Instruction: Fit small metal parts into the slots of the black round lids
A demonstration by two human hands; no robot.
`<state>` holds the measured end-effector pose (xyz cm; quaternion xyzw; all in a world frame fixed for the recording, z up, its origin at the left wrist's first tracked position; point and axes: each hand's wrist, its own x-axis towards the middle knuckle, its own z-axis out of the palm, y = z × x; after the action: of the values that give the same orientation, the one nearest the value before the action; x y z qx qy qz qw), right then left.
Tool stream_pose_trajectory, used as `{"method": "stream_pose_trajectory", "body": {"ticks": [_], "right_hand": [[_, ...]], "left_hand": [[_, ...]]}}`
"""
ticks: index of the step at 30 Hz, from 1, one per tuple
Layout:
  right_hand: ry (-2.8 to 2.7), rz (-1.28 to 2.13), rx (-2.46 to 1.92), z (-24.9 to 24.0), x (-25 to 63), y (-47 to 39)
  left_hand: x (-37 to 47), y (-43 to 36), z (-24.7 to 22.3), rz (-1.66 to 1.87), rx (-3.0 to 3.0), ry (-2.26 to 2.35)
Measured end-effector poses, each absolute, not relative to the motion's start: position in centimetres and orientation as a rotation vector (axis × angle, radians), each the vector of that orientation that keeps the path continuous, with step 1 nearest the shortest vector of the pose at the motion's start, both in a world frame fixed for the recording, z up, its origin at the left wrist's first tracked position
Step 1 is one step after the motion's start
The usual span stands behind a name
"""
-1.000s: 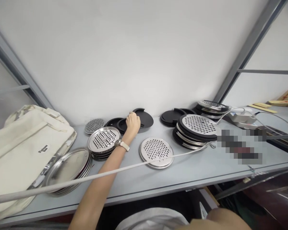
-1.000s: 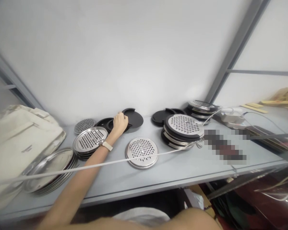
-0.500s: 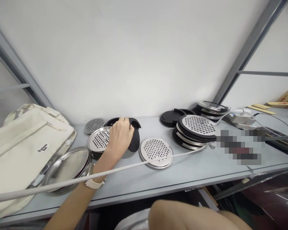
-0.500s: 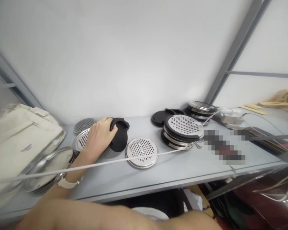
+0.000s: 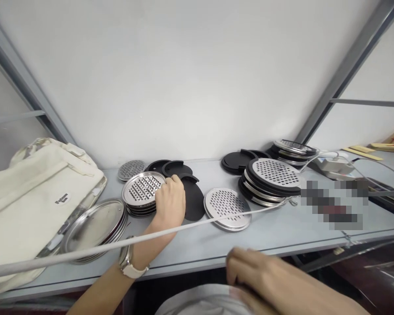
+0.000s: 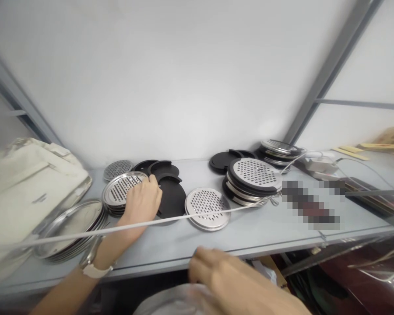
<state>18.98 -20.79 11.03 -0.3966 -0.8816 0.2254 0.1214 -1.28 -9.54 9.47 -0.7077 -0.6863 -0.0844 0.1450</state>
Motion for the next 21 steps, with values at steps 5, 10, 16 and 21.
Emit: {"method": "stream_pose_trajectory", "body": {"ticks": [5,10,16,21], "right_hand": [[-2.159,0.022,-1.961,4.8,25.3,-17.0],[-1.837,0.194,-2.198,2.2,27.6,-14.8],[-1.669,0.303,-2.164,2.0,25.7,-14.4],[-1.664,0.484,-1.985,1.6,25.5,-13.7]], "left_hand": [[-1.1,-10.2,6.7,-0.275,-2.097,-1.944],[-0.8,-10.3,5.5,-0.101,-2.146,-2.018],[-1.7,-10.3,4.6,0.016,-2.225,-1.948],[-3.0,-10.1,3.7,0.012,-2.215,-1.922]]}}
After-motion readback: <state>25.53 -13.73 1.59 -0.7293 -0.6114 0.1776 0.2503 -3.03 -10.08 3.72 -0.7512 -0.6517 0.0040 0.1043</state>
